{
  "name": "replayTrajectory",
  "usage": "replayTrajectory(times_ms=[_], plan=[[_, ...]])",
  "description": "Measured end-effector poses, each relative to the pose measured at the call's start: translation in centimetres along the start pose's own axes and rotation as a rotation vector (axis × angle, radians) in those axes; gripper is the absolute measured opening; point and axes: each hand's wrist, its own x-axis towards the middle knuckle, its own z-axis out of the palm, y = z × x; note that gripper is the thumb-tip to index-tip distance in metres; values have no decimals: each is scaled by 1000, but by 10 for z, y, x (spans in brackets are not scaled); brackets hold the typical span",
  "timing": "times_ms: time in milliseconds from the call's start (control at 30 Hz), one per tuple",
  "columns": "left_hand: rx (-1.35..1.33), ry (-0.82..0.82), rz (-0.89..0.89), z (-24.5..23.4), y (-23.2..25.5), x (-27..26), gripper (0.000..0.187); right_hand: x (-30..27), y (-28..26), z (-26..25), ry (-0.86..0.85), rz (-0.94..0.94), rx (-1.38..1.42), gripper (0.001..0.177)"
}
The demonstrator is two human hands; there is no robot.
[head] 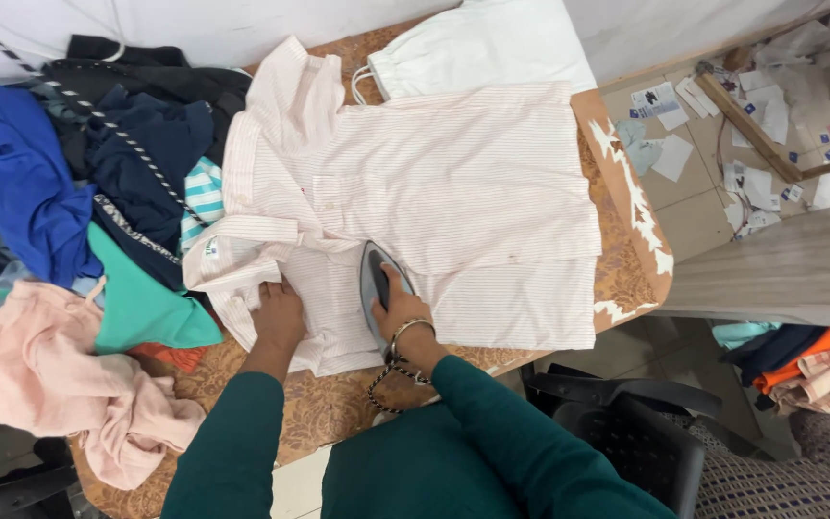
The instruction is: The person irons a pair of white shorts on a patterned table, then switches to a pink striped shirt, smoothing and ironing it. The person handles the garments one at a time, adjusting their position on the table while using an electric iron.
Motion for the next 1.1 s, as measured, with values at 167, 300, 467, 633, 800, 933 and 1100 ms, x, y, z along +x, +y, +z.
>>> replayTrajectory(times_ms=[167,300,467,633,800,933,1100], plan=[[-21,77,-5,9,1,13,90,-5,19,-29,-19,129,137,75],[172,22,-8,11,20,16,65,-5,18,-33,-17,79,246,74],[-126,158,250,-4,56,-5,71,-14,13,-12,-80,-54,317,71],[-24,162,352,-6,60,-5,107,-19,44,-9,-99,-127,150,70],[311,-57,194,-23,64,13,118,-16,87,-40,-41,-64,73,70],[306,-34,175,-20,71,22,105,-23,110,-68,40,-20,142,70],[-6,172,78,-17,96,-1,71,-54,122,-90,52,-2,288,68]])
